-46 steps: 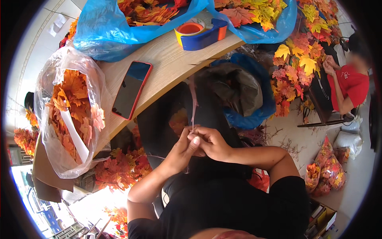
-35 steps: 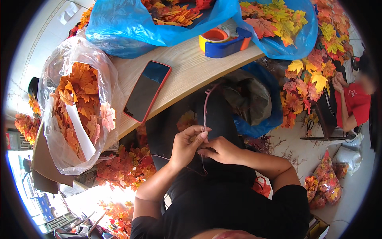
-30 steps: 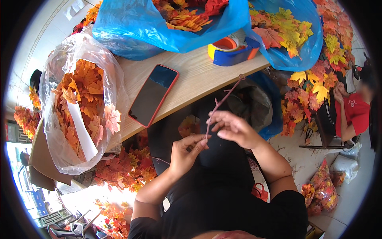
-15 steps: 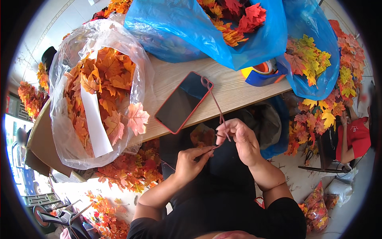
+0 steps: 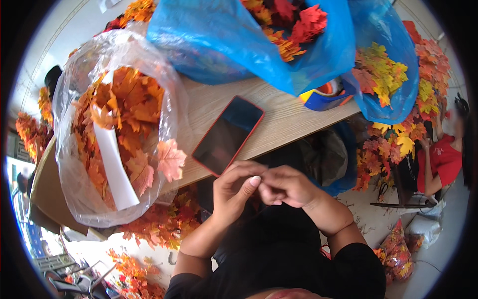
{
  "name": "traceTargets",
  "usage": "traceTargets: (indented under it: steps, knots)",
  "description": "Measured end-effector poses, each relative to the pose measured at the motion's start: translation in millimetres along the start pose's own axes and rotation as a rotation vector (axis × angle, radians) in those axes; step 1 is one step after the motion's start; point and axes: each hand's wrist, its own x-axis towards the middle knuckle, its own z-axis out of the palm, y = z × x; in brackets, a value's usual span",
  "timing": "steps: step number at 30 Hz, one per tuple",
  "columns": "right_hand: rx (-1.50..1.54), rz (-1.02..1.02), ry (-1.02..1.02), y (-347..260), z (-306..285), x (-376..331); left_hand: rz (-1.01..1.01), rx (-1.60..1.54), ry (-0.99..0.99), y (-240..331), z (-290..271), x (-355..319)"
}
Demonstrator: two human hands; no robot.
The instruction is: The recorder attaches individual artificial maple leaves to a plastic stem to assemble a decorative branch.
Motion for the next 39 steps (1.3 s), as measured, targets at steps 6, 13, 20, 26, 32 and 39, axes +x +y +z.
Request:
traceTargets:
  steps: [6,13,20,26,32,39]
  knots:
    - [-0.902,-0.168,0.250,6,-13,-3,0.239,0.455,0.369,22,-3,-10]
    - [-1.367,-0.300,-0.108,-19,-25,-23,0.384,0.322,0.013,38,-6,-19]
    - [-1.345,-1.014,1.273,-199,-112,-71,0.109,0.290,0.150,30,3,-42]
    - [-1.674,-0.594,1.443,-256,-205,-61,0.144,0.353,0.106,12,16,-25]
    - [-1.390,-0.738,1.566,-245,-168,-65,0.002,0.155,0.159,12,28,-16]
    - [-1.157,-1.677,1.194,-236,-129,-81,-0.070,0.125,0.209,7,42,2]
